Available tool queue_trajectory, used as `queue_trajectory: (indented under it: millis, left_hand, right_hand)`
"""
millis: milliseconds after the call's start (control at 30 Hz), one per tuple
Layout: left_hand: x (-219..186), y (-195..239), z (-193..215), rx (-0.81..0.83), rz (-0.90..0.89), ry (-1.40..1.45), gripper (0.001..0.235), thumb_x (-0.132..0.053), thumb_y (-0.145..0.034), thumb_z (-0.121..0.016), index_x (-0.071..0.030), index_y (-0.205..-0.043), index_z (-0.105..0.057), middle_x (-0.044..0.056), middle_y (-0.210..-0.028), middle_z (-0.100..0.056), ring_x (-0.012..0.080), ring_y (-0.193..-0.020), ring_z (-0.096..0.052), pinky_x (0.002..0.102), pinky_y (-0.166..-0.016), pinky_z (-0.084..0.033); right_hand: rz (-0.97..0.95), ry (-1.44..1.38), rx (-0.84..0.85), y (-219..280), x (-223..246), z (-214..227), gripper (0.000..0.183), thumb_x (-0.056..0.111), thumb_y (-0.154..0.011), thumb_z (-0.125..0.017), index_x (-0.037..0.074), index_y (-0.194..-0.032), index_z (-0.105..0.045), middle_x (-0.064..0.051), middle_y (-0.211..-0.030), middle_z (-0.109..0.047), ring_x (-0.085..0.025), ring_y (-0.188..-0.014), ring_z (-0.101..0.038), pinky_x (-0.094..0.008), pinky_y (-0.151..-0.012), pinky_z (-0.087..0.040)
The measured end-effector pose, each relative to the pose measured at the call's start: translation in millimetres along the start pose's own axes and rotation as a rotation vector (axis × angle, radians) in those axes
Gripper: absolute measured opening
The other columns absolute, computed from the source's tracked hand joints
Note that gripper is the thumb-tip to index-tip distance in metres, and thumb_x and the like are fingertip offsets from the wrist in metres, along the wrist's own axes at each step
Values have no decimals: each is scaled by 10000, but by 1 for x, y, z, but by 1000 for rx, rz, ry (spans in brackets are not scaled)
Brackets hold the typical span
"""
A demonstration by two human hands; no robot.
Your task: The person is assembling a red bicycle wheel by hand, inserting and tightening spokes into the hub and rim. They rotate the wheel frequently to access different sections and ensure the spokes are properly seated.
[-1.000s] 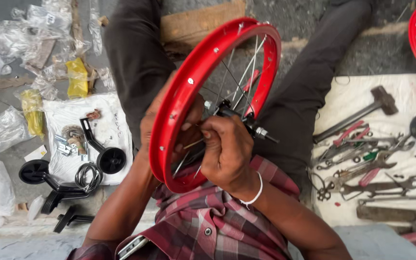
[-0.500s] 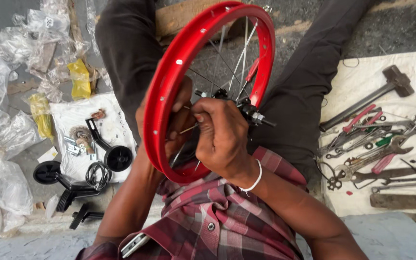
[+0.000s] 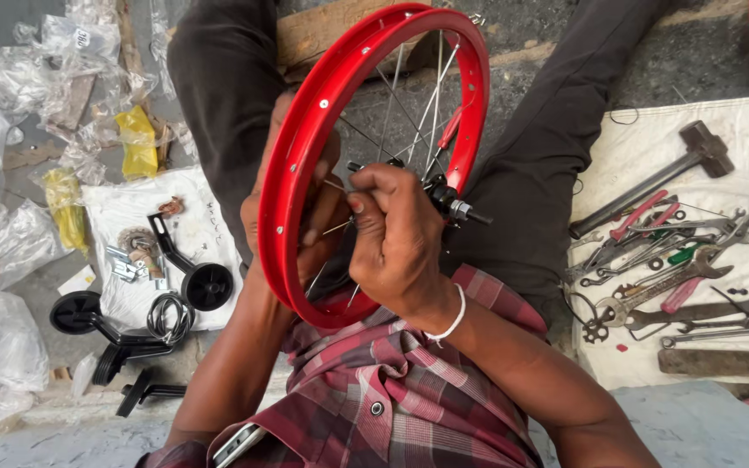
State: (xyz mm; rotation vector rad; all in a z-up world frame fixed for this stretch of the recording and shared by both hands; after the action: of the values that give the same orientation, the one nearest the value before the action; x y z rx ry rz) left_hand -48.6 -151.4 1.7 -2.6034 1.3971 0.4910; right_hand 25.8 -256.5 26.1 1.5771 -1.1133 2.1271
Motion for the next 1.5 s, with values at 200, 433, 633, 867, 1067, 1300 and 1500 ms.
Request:
queue_trajectory:
  millis: [200, 433, 633, 867, 1067, 1300, 1500]
  left_hand:
    - [-2, 1, -8, -71, -12, -33, 637, -5, -838, -679, -89, -1388, -369, 159, -976, -521, 166, -444, -543, 268, -435, -478]
    - [5, 1, -5, -64, 24, -22, 437, -36, -1001, -638, 59, -1330, -367, 195, -869, -505, 192, -456, -544, 289, -402, -459]
    - [6, 6, -5, 51, 36, -61, 479, -71, -967, -666, -19, -1392, -452, 135, -902, -544, 167, -434, -447, 246, -419, -440]
    - [2, 7, -11, 79, 38, -140, 355, -104, -1055, -642, -31, -1360, -477, 113, -889, -521, 132, -422, -391, 210, -411, -410]
    - [-2, 3, -4, -104, 15, -41, 615, -40, -856, -660, -95, -1431, -450, 112, -834, -523, 133, -405, -419, 236, -392, -384]
    - [-7, 1, -5, -177, 4, -113, 620, -92, -883, -673, -62, -1442, -405, 196, -981, -588, 199, -437, -465, 264, -401, -412]
    - [-1, 3, -6, 15, 18, -76, 504, -113, -996, -656, 1, -1421, -412, 128, -878, -548, 132, -441, -502, 213, -412, -435]
  right_hand:
    - [27, 42, 4, 5, 0, -3, 106, -51, -1078, -572, -35, -1170, -522, -77, -881, -638, -164, -731, -654, -286, -647, -518]
    - [57, 55, -36, 12, 7, 0, 81, -59, -1071, -572, -19, -1128, -530, -108, -918, -627, -191, -762, -656, -293, -650, -521]
    - [67, 103, -32, 8, 9, 1, 69, -58, -1056, -571, -27, -1108, -537, -130, -930, -621, -217, -771, -657, -328, -704, -522]
    - [48, 90, -29, 6, 8, -2, 98, -87, -1039, -554, -20, -1109, -539, -112, -901, -629, -211, -775, -669, -302, -692, -539]
    - [65, 127, -34, 2, 8, -4, 117, -79, -1037, -566, -17, -1134, -547, -131, -947, -649, -252, -828, -683, -327, -725, -547]
    - [9, 100, -27, 0, 7, -5, 71, -50, -1071, -564, -18, -1133, -553, -119, -944, -654, -234, -826, -698, -332, -732, -556]
    - [48, 77, -21, 0, 7, -4, 63, -40, -1080, -565, -12, -1130, -537, -104, -909, -642, -196, -760, -655, -296, -662, -523]
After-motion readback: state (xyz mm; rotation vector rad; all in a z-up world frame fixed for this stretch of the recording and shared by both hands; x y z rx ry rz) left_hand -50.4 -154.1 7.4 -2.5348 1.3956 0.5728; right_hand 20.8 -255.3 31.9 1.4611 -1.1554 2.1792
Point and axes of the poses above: each hand's wrist, its own y-axis away from the middle knuckle, its own z-axis out of the back of the hand, x = y × z, the point moved 7 cm from there along -y, towards the middle knuckle
